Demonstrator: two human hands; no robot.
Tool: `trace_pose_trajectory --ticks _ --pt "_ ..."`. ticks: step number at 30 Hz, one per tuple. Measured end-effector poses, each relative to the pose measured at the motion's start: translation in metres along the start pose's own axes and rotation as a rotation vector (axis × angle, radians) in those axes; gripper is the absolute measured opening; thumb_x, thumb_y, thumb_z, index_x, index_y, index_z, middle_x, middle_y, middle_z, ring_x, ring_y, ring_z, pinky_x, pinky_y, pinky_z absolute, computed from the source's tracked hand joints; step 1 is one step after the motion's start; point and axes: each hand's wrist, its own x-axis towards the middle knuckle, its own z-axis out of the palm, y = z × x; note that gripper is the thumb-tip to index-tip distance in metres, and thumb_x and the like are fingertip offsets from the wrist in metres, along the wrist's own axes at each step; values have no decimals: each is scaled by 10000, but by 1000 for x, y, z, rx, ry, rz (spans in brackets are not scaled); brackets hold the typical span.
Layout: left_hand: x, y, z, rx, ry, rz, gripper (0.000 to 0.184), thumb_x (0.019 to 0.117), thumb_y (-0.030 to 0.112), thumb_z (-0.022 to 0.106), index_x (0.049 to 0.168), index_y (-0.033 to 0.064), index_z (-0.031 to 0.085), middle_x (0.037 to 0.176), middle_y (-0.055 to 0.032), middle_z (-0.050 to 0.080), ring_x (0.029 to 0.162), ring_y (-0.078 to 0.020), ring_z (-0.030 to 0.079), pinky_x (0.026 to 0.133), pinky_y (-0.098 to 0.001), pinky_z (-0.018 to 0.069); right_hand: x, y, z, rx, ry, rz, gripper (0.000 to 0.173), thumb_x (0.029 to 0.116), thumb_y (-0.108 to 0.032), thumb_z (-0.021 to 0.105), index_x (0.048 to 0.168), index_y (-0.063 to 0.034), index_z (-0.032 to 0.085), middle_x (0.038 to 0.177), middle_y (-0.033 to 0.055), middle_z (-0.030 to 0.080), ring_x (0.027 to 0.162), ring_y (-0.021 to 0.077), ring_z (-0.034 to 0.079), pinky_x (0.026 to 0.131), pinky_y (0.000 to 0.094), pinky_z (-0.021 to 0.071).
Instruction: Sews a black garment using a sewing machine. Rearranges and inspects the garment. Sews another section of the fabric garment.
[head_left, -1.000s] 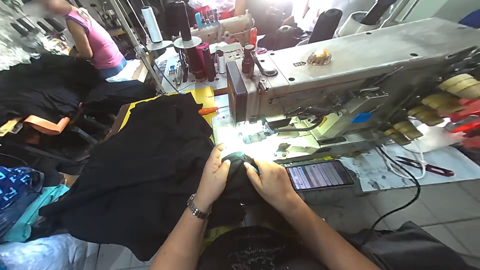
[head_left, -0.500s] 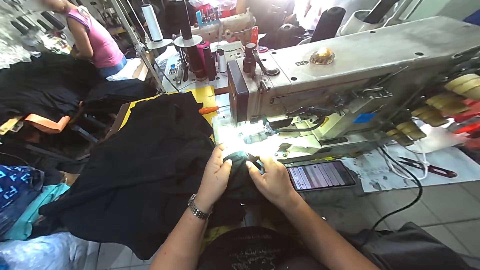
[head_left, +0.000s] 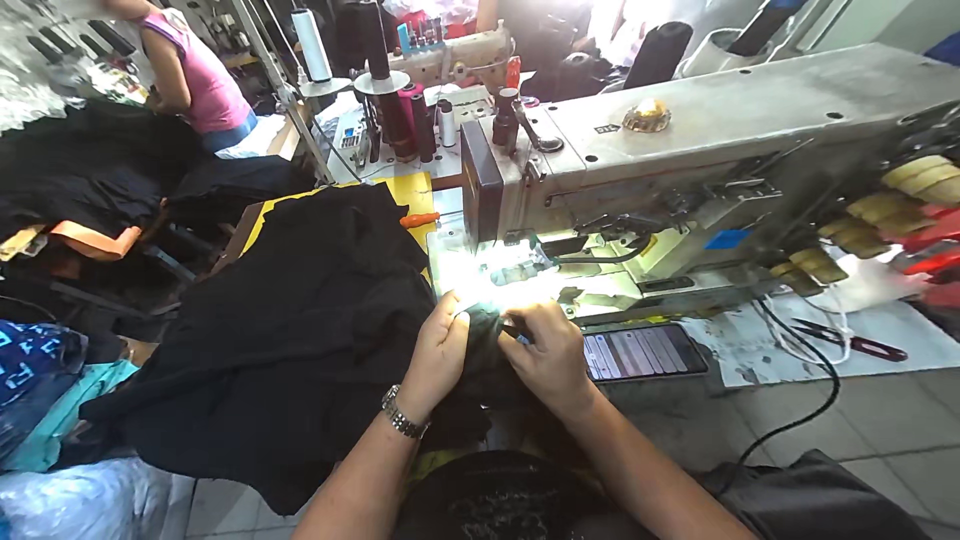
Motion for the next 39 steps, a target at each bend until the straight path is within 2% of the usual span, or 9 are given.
trace_pose_trajectory --ticks 5,12,15,18,22,26,33,37,39 --pt "2 -1 0 -45 1 11 331 1037 38 370 1240 -14 627 1169 -84 686 1097 -105 641 966 -291 525 -3 -10 -13 260 -34 104 120 911 -114 618 947 -27 693 822 38 658 693 13 573 616 137 483" --pt "2 -4 -1 -95 -3 -8 345 1029 36 380 1286 -18 604 1201 -99 674 1127 -124 632 983 -308 521 -2 -9 -26 645 -180 185 137 968 -72 542 993 -47 674 934 -10 695 848 4 631 747 170 533" --pt "2 -3 -1 -111 -21 -19 395 990 14 380 1334 -30 569 1275 -123 655 1199 -146 615 1029 -332 510 -1 -4 -29 662 -180 173 145 991 -84 528 987 -51 670 933 -15 699 847 5 636 746 175 538" --pt "3 1 -5 -46 -73 1 454 962 -1 392 1395 -44 519 1360 -138 624 1278 -152 585 1083 -338 489 2 7 -26 396 -117 120 194 998 -144 559 990 -40 722 902 19 694 816 28 618 741 187 523" --pt "5 12 -11 108 -162 28 417 982 56 450 1385 -26 521 1217 -121 677 1104 -106 651 952 -291 539 7 23 -24 243 -305 194 346 1018 -337 555 1067 -60 757 958 46 729 908 60 673 830 257 564" --pt "15 25 -25 330 -244 84 427 1013 154 591 1404 0 520 1071 -84 731 976 -97 699 904 -298 572 11 23 -29 382 -469 341 273 984 -347 636 875 -116 732 740 -72 646 681 -52 569 645 165 482" --pt "34 19 -30 638 -148 190 329 1010 176 631 1310 47 586 1079 -100 716 986 -189 712 902 -405 586 17 22 -29 164 -399 295 328 1014 -358 575 858 -117 735 757 -13 646 728 53 595 693 268 494" --pt "37 11 -32 896 -105 392 164 992 181 629 991 54 732 971 -75 722 1010 -247 677 936 -468 529 9 21 -23 94 -325 243 306 991 -358 619 910 -99 759 818 22 705 775 90 657 726 289 544" --pt "36 11 -32 997 -30 466 139 975 174 644 956 85 750 979 -67 714 1046 -271 657 944 -497 503 2 18 -21 55 -268 184 263 958 -302 649 980 -72 775 868 57 745 813 136 705 759 319 581"
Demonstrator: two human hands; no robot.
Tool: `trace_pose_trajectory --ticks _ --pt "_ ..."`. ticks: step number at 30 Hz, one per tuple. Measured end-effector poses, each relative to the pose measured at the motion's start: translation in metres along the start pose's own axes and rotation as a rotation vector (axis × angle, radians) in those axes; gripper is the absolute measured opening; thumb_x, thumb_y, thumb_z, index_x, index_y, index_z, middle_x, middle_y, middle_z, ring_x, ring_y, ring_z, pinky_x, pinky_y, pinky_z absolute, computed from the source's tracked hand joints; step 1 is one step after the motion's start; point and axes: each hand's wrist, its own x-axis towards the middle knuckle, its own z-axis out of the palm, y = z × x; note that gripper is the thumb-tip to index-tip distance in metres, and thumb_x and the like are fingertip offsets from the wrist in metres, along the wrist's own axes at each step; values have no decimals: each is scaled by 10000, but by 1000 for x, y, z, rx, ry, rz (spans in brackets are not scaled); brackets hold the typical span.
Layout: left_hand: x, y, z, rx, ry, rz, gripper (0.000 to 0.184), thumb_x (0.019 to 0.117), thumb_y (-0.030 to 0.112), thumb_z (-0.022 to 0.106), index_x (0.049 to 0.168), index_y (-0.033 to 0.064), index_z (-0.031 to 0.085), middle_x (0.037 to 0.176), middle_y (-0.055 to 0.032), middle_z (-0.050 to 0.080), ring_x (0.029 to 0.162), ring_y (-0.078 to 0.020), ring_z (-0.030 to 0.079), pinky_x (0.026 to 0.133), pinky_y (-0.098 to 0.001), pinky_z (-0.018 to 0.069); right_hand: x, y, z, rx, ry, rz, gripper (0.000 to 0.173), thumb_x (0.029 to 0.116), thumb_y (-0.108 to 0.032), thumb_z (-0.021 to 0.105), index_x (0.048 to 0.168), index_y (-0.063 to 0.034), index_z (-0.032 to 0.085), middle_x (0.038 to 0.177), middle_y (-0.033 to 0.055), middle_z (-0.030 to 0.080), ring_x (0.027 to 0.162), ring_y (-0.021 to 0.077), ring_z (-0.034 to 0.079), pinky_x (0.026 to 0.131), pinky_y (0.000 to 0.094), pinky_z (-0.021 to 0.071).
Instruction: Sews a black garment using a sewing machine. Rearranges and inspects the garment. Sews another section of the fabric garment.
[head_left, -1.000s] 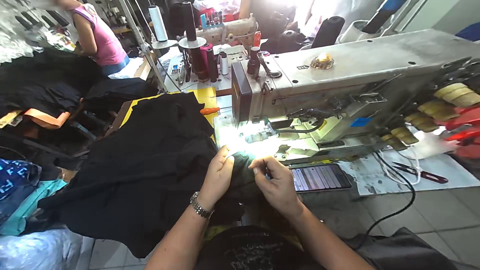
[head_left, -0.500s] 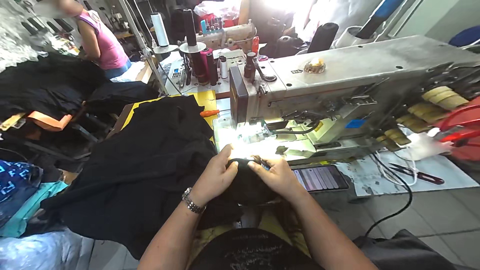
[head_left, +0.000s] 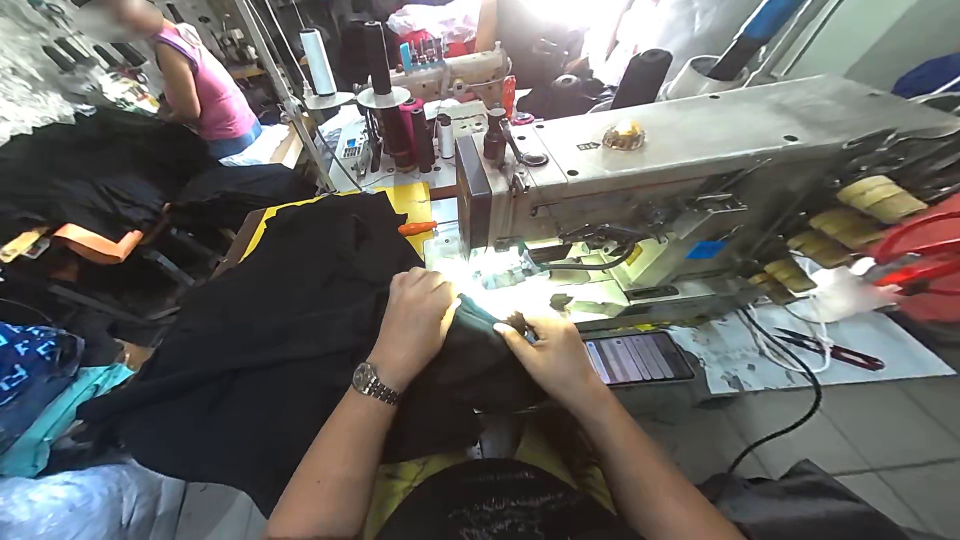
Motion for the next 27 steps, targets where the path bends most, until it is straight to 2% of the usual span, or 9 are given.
trace_pose_trajectory --ticks 4,7,11,13,17,19,22,24,27 --pt "2 4 9 14 90 -69 167 954 237 674 905 104 761 890 -55 682 934 -257 642 851 -460 501 -4 -1 6 -3 74 3 230 951 -254 645 1008 -66 765 875 59 741 804 128 706 744 292 587" --pt "6 4 12 -342 -29 -230 167 976 221 647 987 81 737 1010 -36 702 1021 -156 655 925 -387 539 3 3 6 -41 89 85 252 975 -282 634 951 -68 765 844 62 720 776 135 679 730 312 565" --pt "7 0 22 -782 -113 -386 106 1001 128 585 1059 51 630 907 -33 673 836 -98 653 776 -306 560 10 12 9 -111 114 95 260 983 -293 636 932 -70 759 842 65 706 761 151 667 714 328 567" --pt "4 0 30 -782 -81 -375 114 1010 123 566 1085 47 608 868 -37 643 792 -99 632 735 -296 549 11 14 10 -154 141 106 225 973 -260 657 966 -65 769 909 88 727 814 192 700 747 376 593" --pt "2 -1 33 -802 -24 -359 188 1026 82 518 1163 44 640 1001 -48 695 924 -94 670 836 -302 570 12 5 7 -166 245 122 332 972 -340 651 1140 -62 720 985 103 711 810 189 689 704 377 589" --pt "1 -1 32 -821 -26 -343 202 1038 74 493 1110 37 678 958 -34 699 889 -68 660 816 -272 557 8 -6 2 -116 208 118 418 961 -346 610 1237 -37 668 1014 92 722 843 161 699 732 363 600" --pt "-1 0 34 -819 -32 -344 251 1034 66 478 886 41 679 762 9 621 715 -29 581 685 -226 498 0 -16 6 -89 165 62 349 981 -294 565 1135 0 672 899 90 702 757 168 676 659 352 575" --pt "0 2 33 -842 -37 -360 205 1013 80 530 906 46 702 797 12 660 759 -31 616 725 -238 520 -3 -18 12 -117 122 48 335 993 -310 567 1114 -30 707 923 89 724 764 171 694 665 337 582" --pt "1 6 32 -836 -27 -334 109 931 137 708 1015 80 746 987 10 749 978 -56 693 919 -287 573 -5 -14 22 -202 106 40 361 989 -334 563 1102 -31 724 895 104 732 713 208 704 613 366 575"
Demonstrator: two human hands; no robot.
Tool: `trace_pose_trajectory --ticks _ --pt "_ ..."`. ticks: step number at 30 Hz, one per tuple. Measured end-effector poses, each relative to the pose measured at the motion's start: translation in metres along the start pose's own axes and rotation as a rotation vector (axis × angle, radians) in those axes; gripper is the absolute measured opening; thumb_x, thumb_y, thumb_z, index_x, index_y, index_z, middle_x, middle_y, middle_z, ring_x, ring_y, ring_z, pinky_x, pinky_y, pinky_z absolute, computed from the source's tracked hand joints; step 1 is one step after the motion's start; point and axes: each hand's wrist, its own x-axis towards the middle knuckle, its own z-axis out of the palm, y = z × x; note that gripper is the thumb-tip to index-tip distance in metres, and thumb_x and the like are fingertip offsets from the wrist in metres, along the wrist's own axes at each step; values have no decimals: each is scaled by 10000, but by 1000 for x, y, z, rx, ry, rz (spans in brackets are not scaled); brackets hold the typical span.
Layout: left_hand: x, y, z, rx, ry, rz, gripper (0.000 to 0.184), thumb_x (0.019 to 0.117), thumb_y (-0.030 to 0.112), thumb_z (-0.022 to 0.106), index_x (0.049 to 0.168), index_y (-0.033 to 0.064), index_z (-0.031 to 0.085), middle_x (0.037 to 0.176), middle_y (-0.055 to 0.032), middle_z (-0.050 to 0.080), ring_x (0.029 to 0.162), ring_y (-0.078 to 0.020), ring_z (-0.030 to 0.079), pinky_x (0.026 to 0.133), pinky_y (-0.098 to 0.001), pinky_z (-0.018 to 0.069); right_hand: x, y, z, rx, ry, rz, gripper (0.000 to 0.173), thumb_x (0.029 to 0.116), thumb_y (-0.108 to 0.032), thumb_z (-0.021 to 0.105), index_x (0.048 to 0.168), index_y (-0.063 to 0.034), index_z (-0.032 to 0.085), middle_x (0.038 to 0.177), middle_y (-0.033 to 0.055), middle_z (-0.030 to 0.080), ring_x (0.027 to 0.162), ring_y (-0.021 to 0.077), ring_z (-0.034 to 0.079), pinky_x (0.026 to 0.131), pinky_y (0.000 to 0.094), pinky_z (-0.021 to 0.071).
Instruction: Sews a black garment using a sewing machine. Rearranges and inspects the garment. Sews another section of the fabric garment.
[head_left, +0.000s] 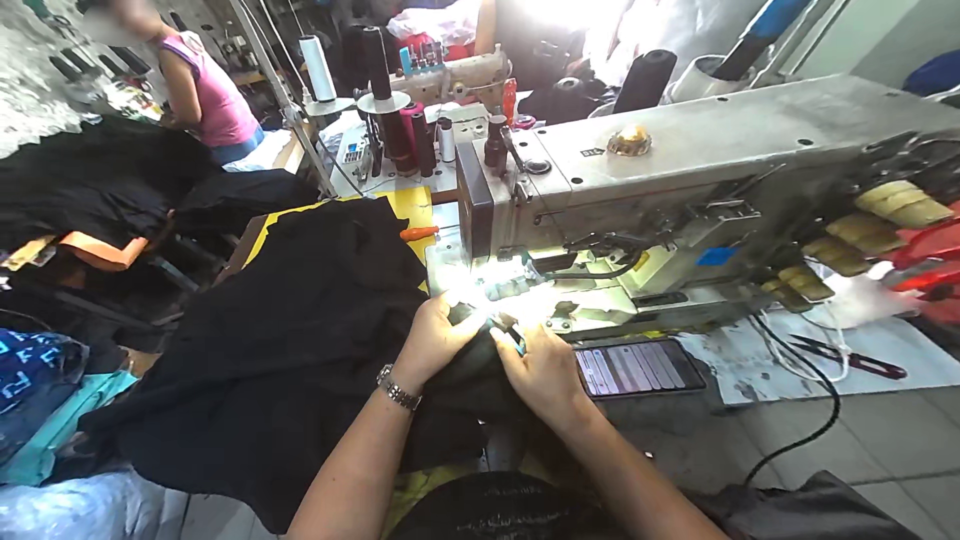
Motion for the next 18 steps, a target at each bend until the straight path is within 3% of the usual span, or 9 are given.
trace_pose_trajectory --ticks 2,8,18 --pt "0 -2 2 30 16 32 111 923 138 717 1013 81 748 996 9 749 989 -59 693 928 -293 572 -1 1 4 -16 7 -9 351 981 -317 567 1098 -27 727 868 109 731 683 220 700 590 380 570" --pt "-2 -6 2 36 59 16 136 997 90 577 1030 41 699 933 -26 710 901 -68 675 846 -273 564 -4 1 5 -43 5 -19 316 954 -283 583 1078 -46 751 836 94 723 661 217 687 581 376 562" --pt "-7 -8 -1 -33 49 22 110 997 79 586 1002 43 689 963 -27 705 940 -81 671 870 -277 560 -3 -2 4 -75 -8 -25 298 953 -277 584 1039 -48 754 824 96 718 668 226 694 581 384 567"
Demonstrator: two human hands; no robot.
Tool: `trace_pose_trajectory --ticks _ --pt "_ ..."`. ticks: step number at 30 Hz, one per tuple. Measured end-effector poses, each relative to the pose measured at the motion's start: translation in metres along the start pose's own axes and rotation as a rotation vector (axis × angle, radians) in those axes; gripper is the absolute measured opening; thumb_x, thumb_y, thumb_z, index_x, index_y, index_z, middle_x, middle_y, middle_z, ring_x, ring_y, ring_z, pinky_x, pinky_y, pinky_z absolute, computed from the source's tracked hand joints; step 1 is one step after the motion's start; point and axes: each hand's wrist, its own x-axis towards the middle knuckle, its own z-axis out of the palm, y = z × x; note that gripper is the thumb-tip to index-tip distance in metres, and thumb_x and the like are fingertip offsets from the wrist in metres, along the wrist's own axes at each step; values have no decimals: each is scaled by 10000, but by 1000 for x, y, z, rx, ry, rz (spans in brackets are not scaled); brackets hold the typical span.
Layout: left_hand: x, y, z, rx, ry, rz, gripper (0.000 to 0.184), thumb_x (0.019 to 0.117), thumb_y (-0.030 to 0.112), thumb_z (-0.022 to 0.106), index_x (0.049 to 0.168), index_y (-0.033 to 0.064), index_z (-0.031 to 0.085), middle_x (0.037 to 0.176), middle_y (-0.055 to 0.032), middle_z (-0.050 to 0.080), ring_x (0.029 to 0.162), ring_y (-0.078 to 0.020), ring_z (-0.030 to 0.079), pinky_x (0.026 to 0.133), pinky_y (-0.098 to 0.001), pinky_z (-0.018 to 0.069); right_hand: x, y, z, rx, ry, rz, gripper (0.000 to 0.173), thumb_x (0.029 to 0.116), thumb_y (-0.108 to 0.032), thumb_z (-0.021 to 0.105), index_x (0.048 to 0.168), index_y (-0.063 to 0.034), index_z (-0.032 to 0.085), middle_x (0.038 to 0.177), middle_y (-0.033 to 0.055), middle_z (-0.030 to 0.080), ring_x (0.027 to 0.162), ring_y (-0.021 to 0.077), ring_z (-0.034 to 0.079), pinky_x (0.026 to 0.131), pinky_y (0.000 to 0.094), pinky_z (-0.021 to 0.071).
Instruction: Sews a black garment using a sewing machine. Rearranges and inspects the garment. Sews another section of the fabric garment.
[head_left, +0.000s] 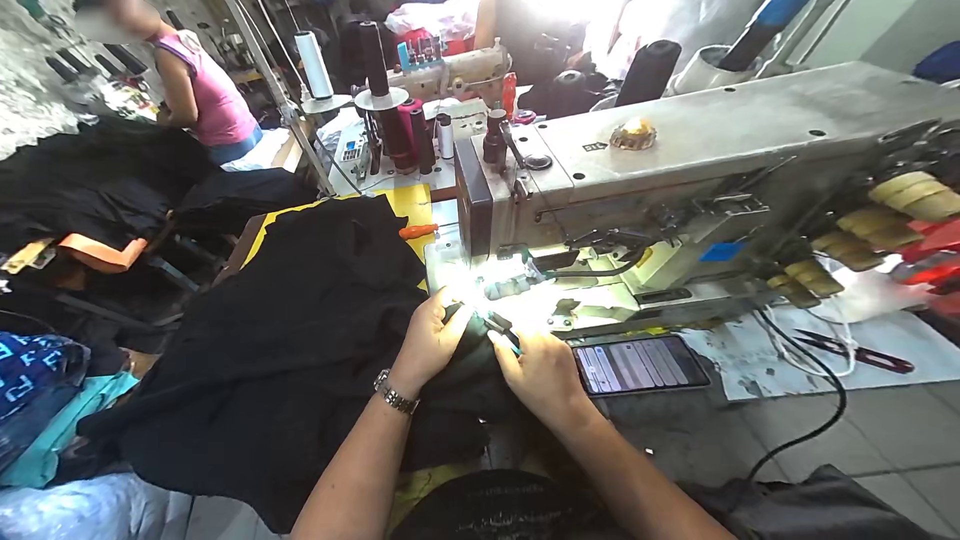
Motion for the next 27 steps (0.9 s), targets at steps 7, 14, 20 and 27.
trace_pose_trajectory --ticks 7,14,20,27 --pt "0 -1 -1 1 -5 30 123 993 55 573 1011 32 693 984 -32 711 965 -78 672 897 -281 558 2 -2 -1 -1 -11 10 289 951 -255 589 1071 -56 761 901 110 744 730 250 723 613 406 585" --pt "0 -2 -1 2 -10 40 124 994 46 571 1022 32 691 990 -34 713 970 -79 674 895 -280 561 2 -4 3 5 7 27 306 977 -263 564 1104 -58 752 938 107 749 752 236 731 624 394 591" --pt "-1 0 -1 -65 -28 8 115 923 67 688 1035 39 689 1009 -39 723 989 -111 686 917 -310 573 0 -1 10 -21 59 -35 287 999 -230 548 1037 -91 796 844 81 751 739 229 731 620 383 589" --pt "-1 -1 -3 -56 -45 -16 188 875 70 714 1060 41 690 1041 -35 723 1021 -105 682 937 -301 566 2 -2 2 60 28 -2 288 985 -238 543 1064 -81 771 891 77 749 740 199 722 631 360 587"
